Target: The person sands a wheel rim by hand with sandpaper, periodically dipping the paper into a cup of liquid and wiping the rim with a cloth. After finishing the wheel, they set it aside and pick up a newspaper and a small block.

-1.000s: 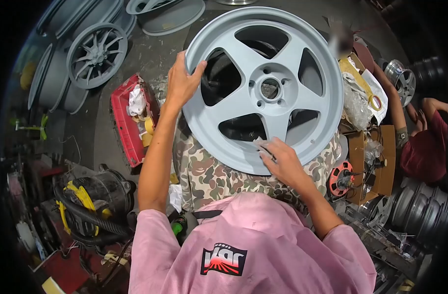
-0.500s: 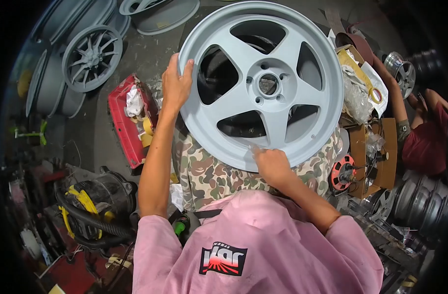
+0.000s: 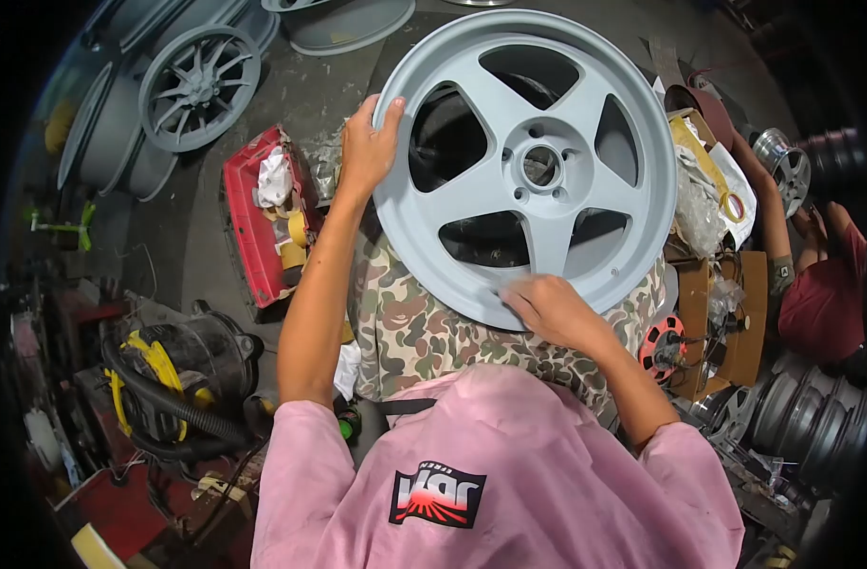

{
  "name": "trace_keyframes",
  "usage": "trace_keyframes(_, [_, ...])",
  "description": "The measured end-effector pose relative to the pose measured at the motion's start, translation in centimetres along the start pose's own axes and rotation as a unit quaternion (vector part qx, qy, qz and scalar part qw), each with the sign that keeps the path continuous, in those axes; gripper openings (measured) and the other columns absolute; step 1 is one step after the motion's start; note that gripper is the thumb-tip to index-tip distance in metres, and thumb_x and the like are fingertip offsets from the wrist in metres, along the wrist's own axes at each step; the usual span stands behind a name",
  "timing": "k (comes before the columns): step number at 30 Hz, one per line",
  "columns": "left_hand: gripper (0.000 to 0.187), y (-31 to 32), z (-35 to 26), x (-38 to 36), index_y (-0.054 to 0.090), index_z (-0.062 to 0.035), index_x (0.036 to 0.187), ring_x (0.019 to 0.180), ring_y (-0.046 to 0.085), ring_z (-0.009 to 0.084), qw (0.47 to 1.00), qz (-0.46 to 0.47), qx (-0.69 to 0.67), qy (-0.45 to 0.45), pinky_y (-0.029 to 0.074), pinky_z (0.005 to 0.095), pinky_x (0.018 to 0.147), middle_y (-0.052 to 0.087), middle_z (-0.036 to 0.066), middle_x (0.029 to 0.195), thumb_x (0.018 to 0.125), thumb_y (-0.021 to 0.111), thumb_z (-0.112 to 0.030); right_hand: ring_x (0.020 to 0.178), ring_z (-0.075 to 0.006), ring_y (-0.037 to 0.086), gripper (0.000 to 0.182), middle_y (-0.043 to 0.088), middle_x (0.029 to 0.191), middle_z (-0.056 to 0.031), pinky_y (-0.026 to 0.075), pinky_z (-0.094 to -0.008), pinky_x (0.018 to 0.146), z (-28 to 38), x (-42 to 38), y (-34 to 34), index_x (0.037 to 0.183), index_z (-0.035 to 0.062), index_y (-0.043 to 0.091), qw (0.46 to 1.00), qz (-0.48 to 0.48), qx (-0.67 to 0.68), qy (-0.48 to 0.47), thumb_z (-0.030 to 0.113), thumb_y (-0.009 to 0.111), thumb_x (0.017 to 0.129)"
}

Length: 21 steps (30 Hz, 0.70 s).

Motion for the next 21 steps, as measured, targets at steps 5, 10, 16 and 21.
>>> trace_keyframes(5, [0.039, -0.4, -0.1, -0.3, 0.071, 0.0005, 0.115, 0.081, 0.072, 0.0267, 1.0, 0.01, 0.014, -0.026, 0.053, 0.0385, 0.077, 0.075, 0.02, 0.089, 0.102, 0.065, -0.036, 0.092, -0.0344, 0.06, 0.034, 0.057, 0.103, -0.0161, 0.048, -0.0468, 0.076, 7.6, 8.1, -3.0, 0.127, 0.0031, 0.068, 0.933, -0.316, -0.064, -0.159, 0.008, 0.062, 0.095])
trace_keyframes(10, [0.038, 0.1, 0.7, 0.1, 0.072, -0.0005, 0.113, 0.065, 0.056, 0.0142, 0.999, -0.021, -0.016, 0.026, 0.048, 0.0348, 0.065, 0.07, 0.013, 0.076, 0.1, 0.067, -0.036, 0.088, -0.0279, 0.056, 0.042, 0.058, 0.097, -0.0101, 0.044, -0.0398, 0.074, 6.4, 8.3, 1.0, 0.129, -0.0011, 0.066, 0.924, -0.267, -0.194, -0.193, 0.008, 0.063, 0.088])
trace_keyframes(16, [0.037, 0.0, 1.1, 0.4, 0.073, 0.0019, 0.107, 0.06, 0.051, 0.0093, 1.0, 0.01, -0.015, -0.007, 0.045, 0.0317, 0.059, 0.067, 0.008, 0.069, 0.1, 0.068, -0.034, 0.09, -0.0242, 0.055, 0.052, 0.058, 0.093, -0.0073, 0.042, -0.0384, 0.076, 7.8, 11.3, -1.2, 0.136, -0.0007, 0.063, 0.908, -0.302, -0.251, -0.147, 0.01, 0.06, 0.086])
trace_keyframes(21, [0.037, 0.2, 0.6, -0.5, 0.074, 0.0015, 0.107, 0.059, 0.045, 0.0077, 0.999, -0.002, -0.041, -0.018, 0.039, 0.031, 0.055, 0.059, 0.003, 0.064, 0.1, 0.069, -0.035, 0.091, -0.0237, 0.055, 0.051, 0.058, 0.094, -0.0068, 0.042, -0.0384, 0.078, 7.3, 8.3, 0.5, 0.137, -0.0024, 0.061, 0.908, -0.245, -0.276, -0.199, 0.009, 0.058, 0.087])
Point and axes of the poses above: each hand's wrist, its own x-axis towards the middle knuckle, its own y-axis out of the palm, z = x × y, the point moved 7 cm from there along x, towards the middle knuckle
